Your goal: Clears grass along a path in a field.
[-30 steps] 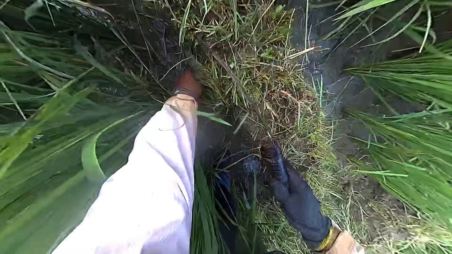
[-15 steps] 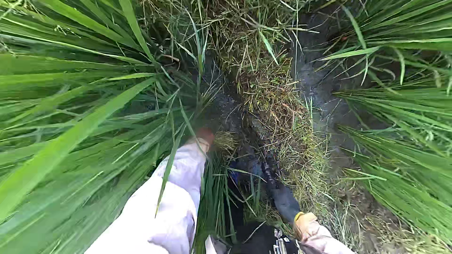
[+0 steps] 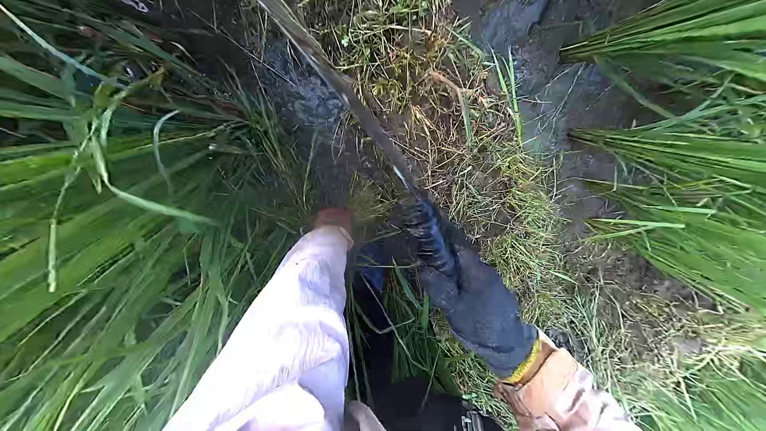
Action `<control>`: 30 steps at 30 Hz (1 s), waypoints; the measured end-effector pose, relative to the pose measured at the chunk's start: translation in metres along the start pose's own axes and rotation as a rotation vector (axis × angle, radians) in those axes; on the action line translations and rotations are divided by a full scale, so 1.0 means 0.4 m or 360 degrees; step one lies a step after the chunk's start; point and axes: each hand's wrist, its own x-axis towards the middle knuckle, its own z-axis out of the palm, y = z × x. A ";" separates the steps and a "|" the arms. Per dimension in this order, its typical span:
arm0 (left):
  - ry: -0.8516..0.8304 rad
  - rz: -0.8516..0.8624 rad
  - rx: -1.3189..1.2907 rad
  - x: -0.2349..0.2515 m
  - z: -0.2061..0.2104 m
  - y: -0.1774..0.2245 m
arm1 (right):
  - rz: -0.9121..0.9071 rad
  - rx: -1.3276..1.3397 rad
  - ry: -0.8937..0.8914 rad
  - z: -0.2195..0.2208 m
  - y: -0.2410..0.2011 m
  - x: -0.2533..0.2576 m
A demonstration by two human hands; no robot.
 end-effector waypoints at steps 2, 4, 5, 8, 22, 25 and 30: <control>-0.0293 0.0035 -0.0118 -0.131 -0.054 -0.023 | 0.0043 -0.0134 -0.0116 0.019 -0.056 0.053; 0.0158 -0.0001 -0.0059 -0.133 0.030 -0.032 | 0.0397 -0.0221 -0.0344 0.052 -0.025 0.087; 0.0276 -0.0010 0.0009 -0.128 0.055 -0.039 | 0.0574 -0.0239 -0.0427 0.065 0.023 0.081; 0.0194 0.0021 0.0095 -0.238 -0.035 -0.099 | 0.0737 -0.0317 -0.0545 -0.001 0.084 -0.033; 0.0702 0.0332 0.0177 -0.829 -0.209 0.161 | 0.1533 0.0837 0.0603 -0.319 0.472 -0.899; 0.0851 0.0576 0.0459 -0.921 -0.183 0.316 | 0.1934 0.1319 0.0541 -0.406 0.354 -1.065; 0.0787 0.1031 0.1015 -1.047 -0.048 0.570 | 0.1769 0.1383 0.1292 -0.167 0.419 -1.325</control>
